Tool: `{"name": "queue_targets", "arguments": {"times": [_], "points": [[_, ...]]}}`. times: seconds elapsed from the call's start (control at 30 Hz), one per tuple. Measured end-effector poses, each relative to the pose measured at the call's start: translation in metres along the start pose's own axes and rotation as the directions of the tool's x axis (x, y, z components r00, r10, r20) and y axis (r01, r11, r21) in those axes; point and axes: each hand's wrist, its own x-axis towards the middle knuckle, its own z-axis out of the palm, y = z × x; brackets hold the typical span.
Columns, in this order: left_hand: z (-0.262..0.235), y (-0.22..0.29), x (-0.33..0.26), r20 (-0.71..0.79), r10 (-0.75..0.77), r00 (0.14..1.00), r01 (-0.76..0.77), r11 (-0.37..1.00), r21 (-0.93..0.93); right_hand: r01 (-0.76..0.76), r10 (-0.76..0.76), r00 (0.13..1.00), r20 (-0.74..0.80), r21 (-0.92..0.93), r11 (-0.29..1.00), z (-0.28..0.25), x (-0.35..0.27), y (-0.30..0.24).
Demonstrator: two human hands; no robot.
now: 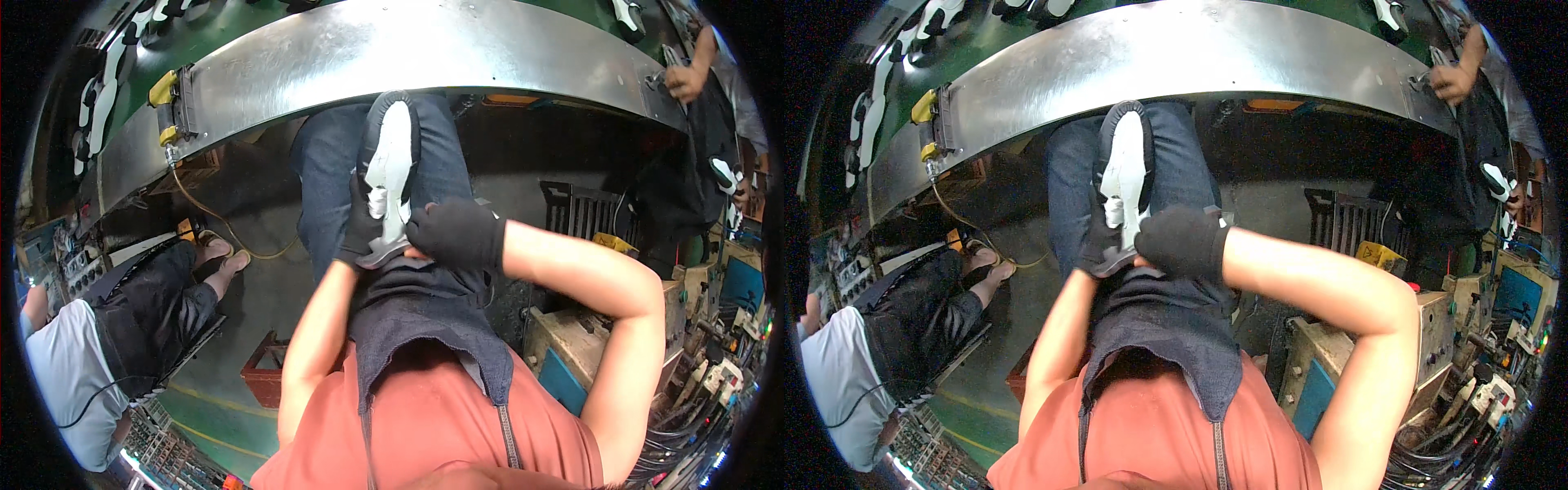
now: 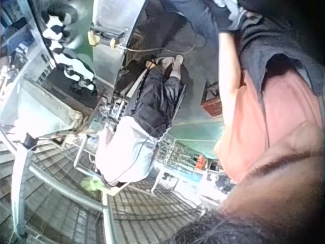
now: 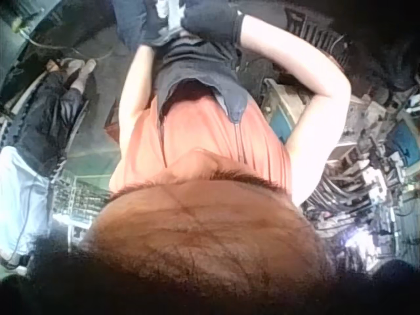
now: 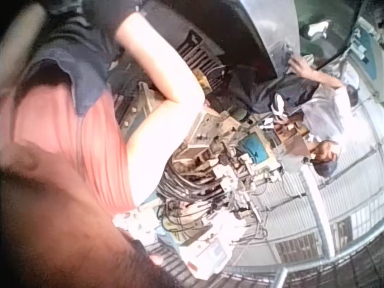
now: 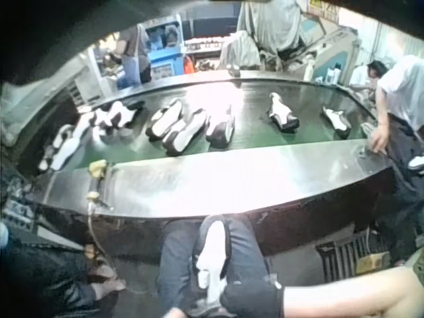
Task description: The person uses a curved metal tool to scrape and trim the white sole of a black shoe held on their lap. They repeatedly pick up shoes from a nearby conveyor belt, perform the trimming action, and place the shoes back on the belt.
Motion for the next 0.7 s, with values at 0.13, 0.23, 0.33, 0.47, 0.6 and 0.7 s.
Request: {"name": "queue_targets", "arguments": {"times": [0.13,0.23,0.33,0.47,0.6,0.7], "points": [[-0.021,0.002,0.013,0.215,0.003,0.977,0.149,0.714,-0.684,-0.276,0.221,0.947,0.233,0.241,0.93,-0.012,-0.016,0.033],[-0.019,0.0,0.008,0.236,-0.143,0.961,0.265,0.716,-0.646,-0.373,0.258,0.928,0.269,0.693,0.617,-0.013,-0.021,0.032],[-0.009,0.027,0.013,0.271,-0.16,0.949,0.298,0.736,-0.608,-0.291,0.235,0.941,0.244,0.936,0.195,0.0,-0.012,0.034],[-0.003,-0.079,0.025,-0.204,-0.029,0.979,0.017,0.998,-0.059,-0.336,0.233,0.887,-0.4,-0.21,0.918,0.004,-0.021,0.008],[0.008,-0.023,0.028,-0.176,0.35,0.92,-0.299,0.917,0.265,-0.315,0.25,0.888,-0.386,-0.114,0.942,0.0,-0.047,0.029],[-0.002,0.021,0.015,0.01,0.227,0.974,-0.212,0.889,0.405,-0.149,0.139,0.943,-0.302,-0.011,0.989,-0.032,-0.035,-0.001]]}}
